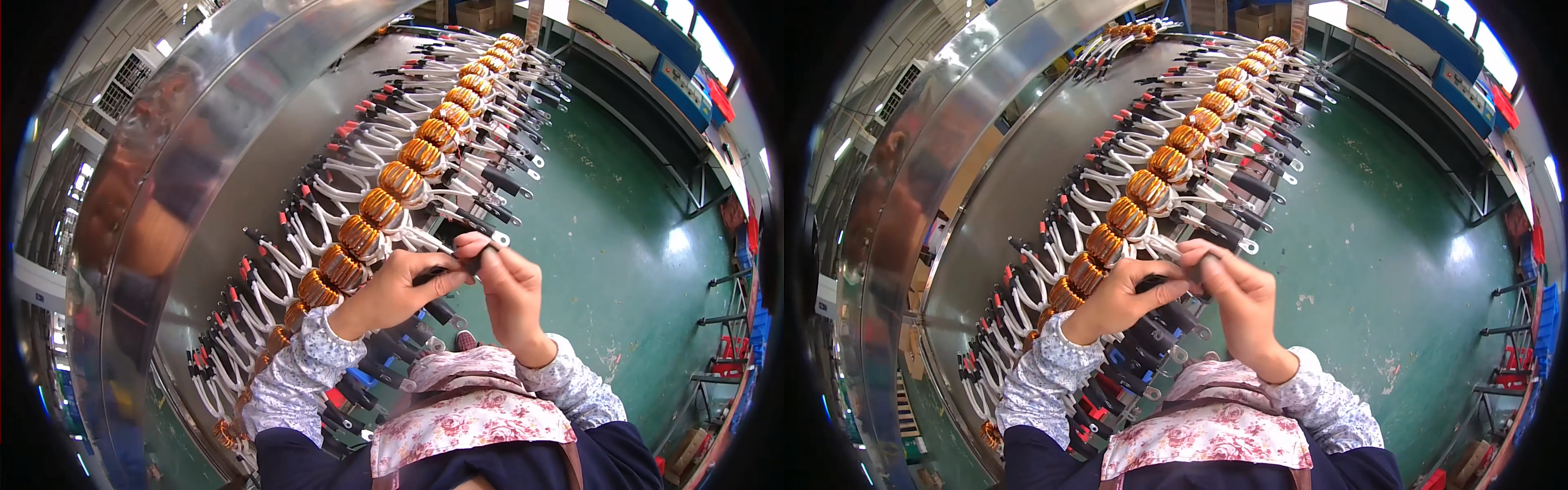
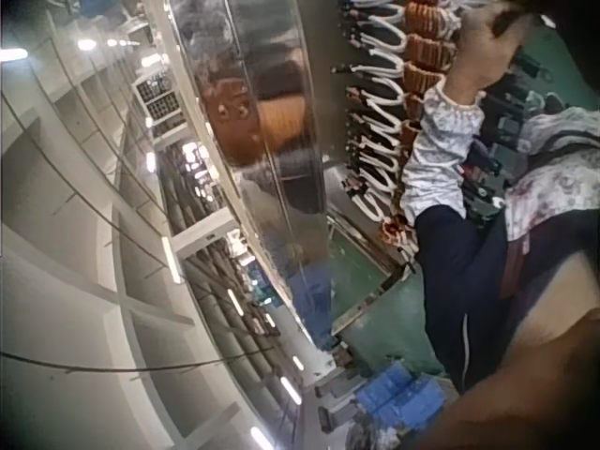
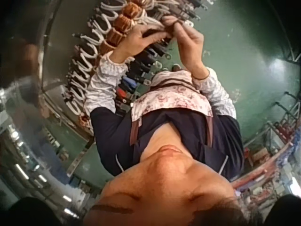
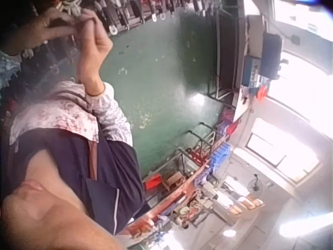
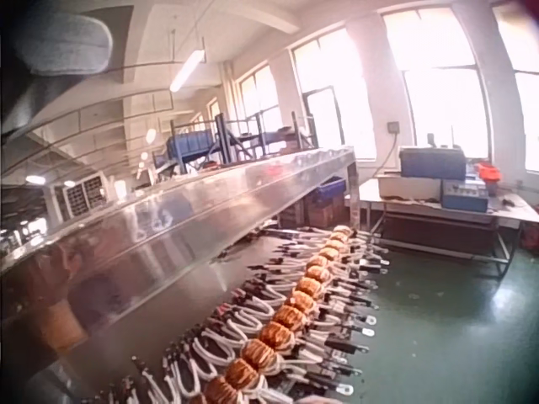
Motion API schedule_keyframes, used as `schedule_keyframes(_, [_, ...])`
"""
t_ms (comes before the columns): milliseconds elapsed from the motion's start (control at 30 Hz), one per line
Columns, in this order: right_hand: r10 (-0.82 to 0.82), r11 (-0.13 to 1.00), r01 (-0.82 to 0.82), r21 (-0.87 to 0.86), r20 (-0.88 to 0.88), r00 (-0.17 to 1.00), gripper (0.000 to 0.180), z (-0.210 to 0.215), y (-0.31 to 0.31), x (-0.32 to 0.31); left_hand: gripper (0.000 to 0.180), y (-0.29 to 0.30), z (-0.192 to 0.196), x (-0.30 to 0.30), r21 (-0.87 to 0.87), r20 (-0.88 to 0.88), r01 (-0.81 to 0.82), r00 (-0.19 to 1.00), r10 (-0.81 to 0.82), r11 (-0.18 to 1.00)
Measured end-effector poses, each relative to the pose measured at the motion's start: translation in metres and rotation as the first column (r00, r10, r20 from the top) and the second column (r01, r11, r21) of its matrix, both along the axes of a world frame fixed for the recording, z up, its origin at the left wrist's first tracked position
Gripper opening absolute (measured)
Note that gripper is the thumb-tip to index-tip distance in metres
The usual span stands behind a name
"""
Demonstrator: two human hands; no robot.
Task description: The person is assembling electrical components on a factory line. They repeatedly pick up small black cylindrical parts and attach them to the ends of copper-wound coils mounted on a rack. The person handles the components one by one, sliding the black parts onto the white insulated leads of the coils.
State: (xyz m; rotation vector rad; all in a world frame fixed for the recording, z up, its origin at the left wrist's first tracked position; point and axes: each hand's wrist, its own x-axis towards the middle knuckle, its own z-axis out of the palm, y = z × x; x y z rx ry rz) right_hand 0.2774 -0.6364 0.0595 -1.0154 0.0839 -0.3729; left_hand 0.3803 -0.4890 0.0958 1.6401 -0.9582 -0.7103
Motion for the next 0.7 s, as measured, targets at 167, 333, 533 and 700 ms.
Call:
schedule_keyframes(167, [0.399,0.912,-0.349,0.215,-0.28,0.873,0.027,-0.002,-0.036,-0.013,0.023,0.007,-0.002,0.028,-0.018,-0.253,-0.229,0.943,0.217,0.973])
schedule_keyframes(333, [0.666,0.739,-0.486,0.467,-0.398,0.63,0.04,-0.039,-0.036,-0.03,0.029,0.014,-0.024,0.057,-0.122,-0.426,-0.433,0.836,0.347,0.893])
schedule_keyframes(533, [0.584,0.812,-0.488,0.32,-0.432,0.687,0.037,-0.065,-0.02,-0.029,0.018,0.015,-0.045,0.089,-0.213,-0.515,-0.504,0.786,0.341,0.837])
schedule_keyframes(700, [0.536,0.844,-0.477,0.245,-0.419,0.733,0.03,-0.072,-0.02,-0.03,0.02,0.02,-0.053,0.097,-0.274,-0.573,-0.532,0.759,0.309,0.801])
